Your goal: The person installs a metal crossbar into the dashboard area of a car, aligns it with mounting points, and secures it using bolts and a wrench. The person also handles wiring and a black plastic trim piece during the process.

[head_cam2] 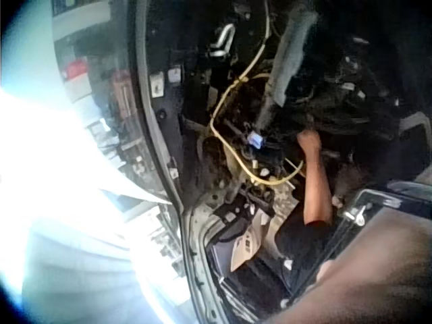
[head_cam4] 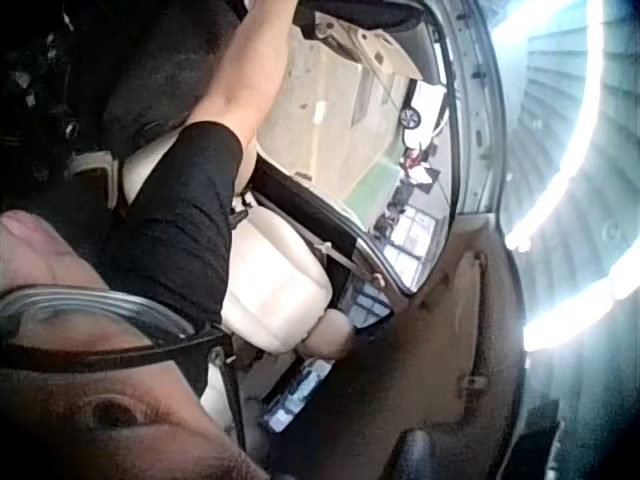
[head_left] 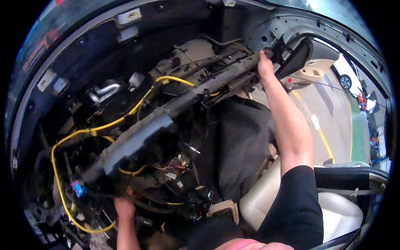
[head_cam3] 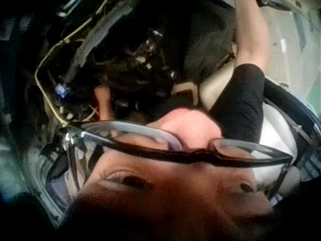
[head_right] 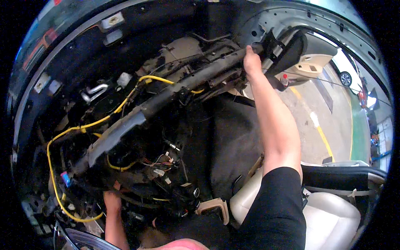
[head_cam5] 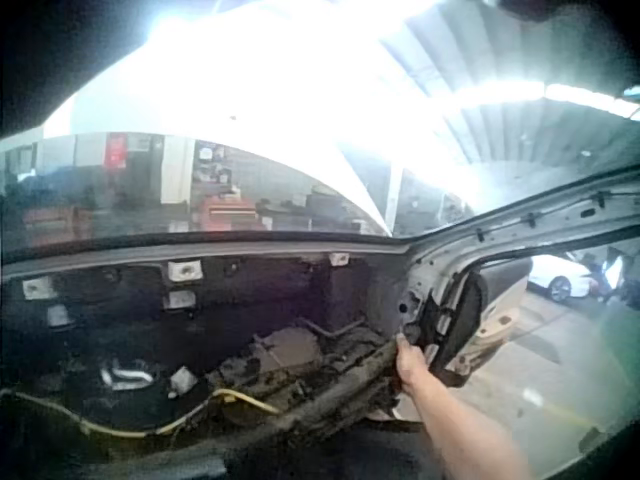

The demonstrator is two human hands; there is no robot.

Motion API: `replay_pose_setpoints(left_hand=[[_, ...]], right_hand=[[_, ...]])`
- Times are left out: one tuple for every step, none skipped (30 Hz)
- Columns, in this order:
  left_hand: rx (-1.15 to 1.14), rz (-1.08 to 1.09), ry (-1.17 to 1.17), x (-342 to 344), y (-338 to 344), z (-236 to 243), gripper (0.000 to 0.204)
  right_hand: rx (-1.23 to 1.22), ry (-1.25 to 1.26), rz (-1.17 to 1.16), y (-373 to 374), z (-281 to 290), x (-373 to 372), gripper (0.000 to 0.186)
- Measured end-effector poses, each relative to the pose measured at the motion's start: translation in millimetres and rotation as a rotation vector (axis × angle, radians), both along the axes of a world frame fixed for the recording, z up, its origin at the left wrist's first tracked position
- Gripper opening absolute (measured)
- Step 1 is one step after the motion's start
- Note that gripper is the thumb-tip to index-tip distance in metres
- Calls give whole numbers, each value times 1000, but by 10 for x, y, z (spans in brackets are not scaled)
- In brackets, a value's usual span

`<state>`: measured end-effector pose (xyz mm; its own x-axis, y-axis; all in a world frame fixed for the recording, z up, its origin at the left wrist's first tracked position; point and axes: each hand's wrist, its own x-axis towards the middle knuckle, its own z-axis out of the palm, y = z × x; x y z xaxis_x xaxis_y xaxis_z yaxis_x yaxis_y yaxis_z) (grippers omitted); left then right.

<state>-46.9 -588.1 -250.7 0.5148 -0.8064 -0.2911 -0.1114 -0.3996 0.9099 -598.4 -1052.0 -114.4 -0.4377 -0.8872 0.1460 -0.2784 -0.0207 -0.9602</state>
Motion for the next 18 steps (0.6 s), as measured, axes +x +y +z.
replay_pose_setpoints(left_hand=[[-20, 29, 102, -31, 26, 210, 34], [-45, 48, 223, -87, 1, 268, 36], [-60, 32, 177, -64, -62, 149, 36], [-53, 31, 92, 89, -22, 57, 35], [-38, 25, 17, 199, 77, 28, 35], [-41, 23, 85, 81, 54, 76, 34], [-65, 38, 151, -72, -34, 203, 33], [-80, 55, 220, -170, -65, 297, 33], [-42, 55, 208, -194, -77, 309, 32], [-6, 59, 194, -193, -90, 291, 31], [27, 78, 162, -139, -75, 281, 31], [58, -6, 80, -117, -78, 235, 31], [93, -93, -3, -75, -67, 171, 31], [130, -170, -104, -18, -45, 131, 31], [68, -135, -81, -1, -47, 65, 31], [20, -106, -66, 32, -43, -8, 30], [49, -153, -120, 98, 8, 5, 33], [73, -205, -175, 155, 26, 24, 36]], right_hand=[[61, 257, -94, 67, 53, 232, 79], [14, 283, -119, 20, 47, 163, 80], [-34, 311, -143, -45, 66, 98, 81], [-4, 311, -122, 25, 83, 255, 81], [31, 321, -103, 134, 132, 375, 81], [50, 460, -162, 69, 104, 171, 86], [148, 395, -88, 57, 161, 90, 88], [254, 330, -13, 95, 199, 17, 89], [362, 266, 61, 148, 220, -58, 91], [365, 197, 87, 248, 201, -113, 94], [352, -1, 96, 503, 268, 100, 91], [296, -104, 50, 626, 267, 21, 85], [244, -209, 3, 746, 217, -89, 78], [207, -209, 28, 884, 152, -115, 76], [174, -208, 49, 1050, 90, -143, 75], [155, -217, 64, 1269, -37, -142, 75], [154, -317, 142, 1571, -160, -9, 65], [223, -326, 186, 1899, -354, 98, 61]])
